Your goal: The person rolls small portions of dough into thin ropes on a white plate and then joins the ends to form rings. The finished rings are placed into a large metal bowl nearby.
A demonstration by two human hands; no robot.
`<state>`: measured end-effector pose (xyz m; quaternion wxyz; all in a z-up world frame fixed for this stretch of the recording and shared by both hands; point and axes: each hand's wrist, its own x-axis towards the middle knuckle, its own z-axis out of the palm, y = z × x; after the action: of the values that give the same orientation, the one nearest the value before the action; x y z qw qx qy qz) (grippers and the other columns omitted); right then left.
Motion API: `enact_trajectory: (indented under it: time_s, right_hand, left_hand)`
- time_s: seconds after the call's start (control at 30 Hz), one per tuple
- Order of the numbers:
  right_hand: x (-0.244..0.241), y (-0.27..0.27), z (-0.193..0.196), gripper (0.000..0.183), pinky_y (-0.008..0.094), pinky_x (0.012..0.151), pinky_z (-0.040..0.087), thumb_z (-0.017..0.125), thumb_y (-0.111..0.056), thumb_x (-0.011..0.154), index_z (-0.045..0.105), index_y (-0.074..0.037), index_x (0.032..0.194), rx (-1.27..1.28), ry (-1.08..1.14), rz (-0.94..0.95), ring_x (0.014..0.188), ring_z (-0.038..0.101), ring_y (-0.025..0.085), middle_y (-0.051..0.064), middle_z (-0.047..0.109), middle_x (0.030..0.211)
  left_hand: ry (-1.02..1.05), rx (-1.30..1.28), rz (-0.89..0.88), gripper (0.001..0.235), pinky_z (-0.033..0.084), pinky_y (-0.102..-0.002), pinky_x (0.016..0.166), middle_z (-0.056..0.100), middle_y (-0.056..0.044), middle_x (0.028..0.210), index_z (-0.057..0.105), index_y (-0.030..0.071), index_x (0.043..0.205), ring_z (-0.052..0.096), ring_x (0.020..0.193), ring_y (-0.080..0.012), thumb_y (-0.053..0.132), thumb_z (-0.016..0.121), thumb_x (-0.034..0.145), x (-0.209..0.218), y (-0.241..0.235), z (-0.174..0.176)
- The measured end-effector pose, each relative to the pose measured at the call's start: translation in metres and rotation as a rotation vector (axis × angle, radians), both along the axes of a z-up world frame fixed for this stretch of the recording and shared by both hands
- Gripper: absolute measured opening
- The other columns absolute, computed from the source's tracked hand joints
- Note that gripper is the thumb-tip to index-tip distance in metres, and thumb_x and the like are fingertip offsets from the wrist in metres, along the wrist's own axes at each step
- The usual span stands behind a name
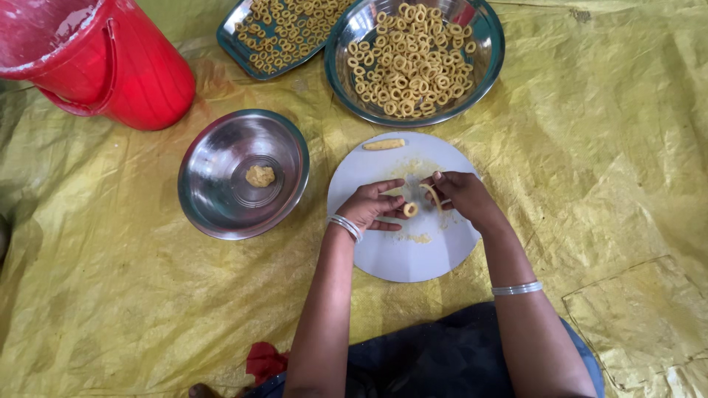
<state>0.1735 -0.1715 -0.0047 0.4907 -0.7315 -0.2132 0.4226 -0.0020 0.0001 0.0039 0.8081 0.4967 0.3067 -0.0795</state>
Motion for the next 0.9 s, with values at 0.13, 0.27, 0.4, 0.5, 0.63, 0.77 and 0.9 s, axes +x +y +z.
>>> enact_trajectory:
  time_s: [0.13,0.27,0.4,0.5,0.63,0.77,0.9]
  right_hand:
    - [0.002,0.0,-0.005,0.043,0.03,0.071,0.055,0.056,-0.041,0.103,0.077,-0.006,0.115,0.004,-0.04,-0.005,0.078,0.07,0.014,0.004,0.077,0.089]
    - [0.002,0.001,-0.009,0.043,0.03,0.071,0.055,0.056,-0.042,0.102,0.077,-0.006,0.114,0.011,-0.044,0.0,0.077,0.069,0.013,0.004,0.077,0.088]
    - [0.002,0.0,-0.01,0.043,0.031,0.07,0.054,0.058,-0.042,0.102,0.078,-0.007,0.115,-0.02,-0.068,0.017,0.076,0.068,0.014,0.004,0.078,0.088]
    - [0.001,0.0,-0.008,0.042,0.032,0.069,0.056,0.061,-0.042,0.1,0.078,-0.007,0.116,-0.049,-0.112,0.043,0.074,0.067,0.015,0.007,0.076,0.086]
    - [0.002,-0.002,-0.012,0.039,0.031,0.07,0.056,0.062,-0.039,0.098,0.077,-0.008,0.116,-0.042,-0.11,0.049,0.076,0.07,0.013,0.005,0.078,0.089]
    - [0.006,0.001,-0.02,0.031,0.03,0.07,0.058,0.065,-0.03,0.099,0.076,-0.006,0.114,-0.009,-0.124,0.01,0.076,0.07,0.014,0.007,0.078,0.09]
    - [0.002,0.008,-0.023,0.021,0.03,0.071,0.065,0.065,-0.008,0.093,0.068,0.001,0.112,0.261,0.093,-0.121,0.078,0.075,0.017,0.009,0.074,0.092]
  left_hand:
    - [-0.02,0.019,-0.016,0.069,0.066,-0.039,0.079,0.076,-0.011,0.106,0.05,0.012,0.149,0.075,0.095,-0.0198,0.015,0.077,0.086,-0.001,-0.001,0.001]
    - [0.0,0.023,-0.006,0.065,0.067,-0.039,0.078,0.075,-0.011,0.105,0.055,0.009,0.145,0.076,0.094,-0.0195,0.014,0.079,0.085,-0.003,-0.001,-0.004]
    - [0.065,0.095,0.035,0.061,0.065,-0.037,0.073,0.077,-0.015,0.102,0.058,0.011,0.141,0.076,0.087,-0.0223,0.011,0.079,0.084,0.006,0.008,-0.014]
    - [-0.064,0.048,0.187,0.058,0.067,-0.04,0.07,0.078,-0.015,0.101,0.059,0.007,0.136,0.077,0.083,-0.0258,0.005,0.078,0.081,0.041,0.033,-0.012]
    - [-0.107,0.777,0.147,0.056,0.066,-0.024,0.075,0.074,-0.011,0.125,0.054,0.015,0.147,0.075,0.096,-0.0165,0.012,0.07,0.093,0.125,0.097,0.007]
    - [-0.517,1.016,0.267,0.058,0.055,-0.033,0.096,0.061,-0.012,0.148,0.05,0.015,0.153,0.068,0.124,-0.0178,0.021,0.067,0.098,0.173,0.135,0.009]
    - [-0.02,1.167,0.039,0.084,0.061,-0.038,0.084,0.081,-0.008,0.113,0.077,0.012,0.116,0.078,0.1,-0.0203,0.081,0.036,0.092,0.113,0.079,-0.028]
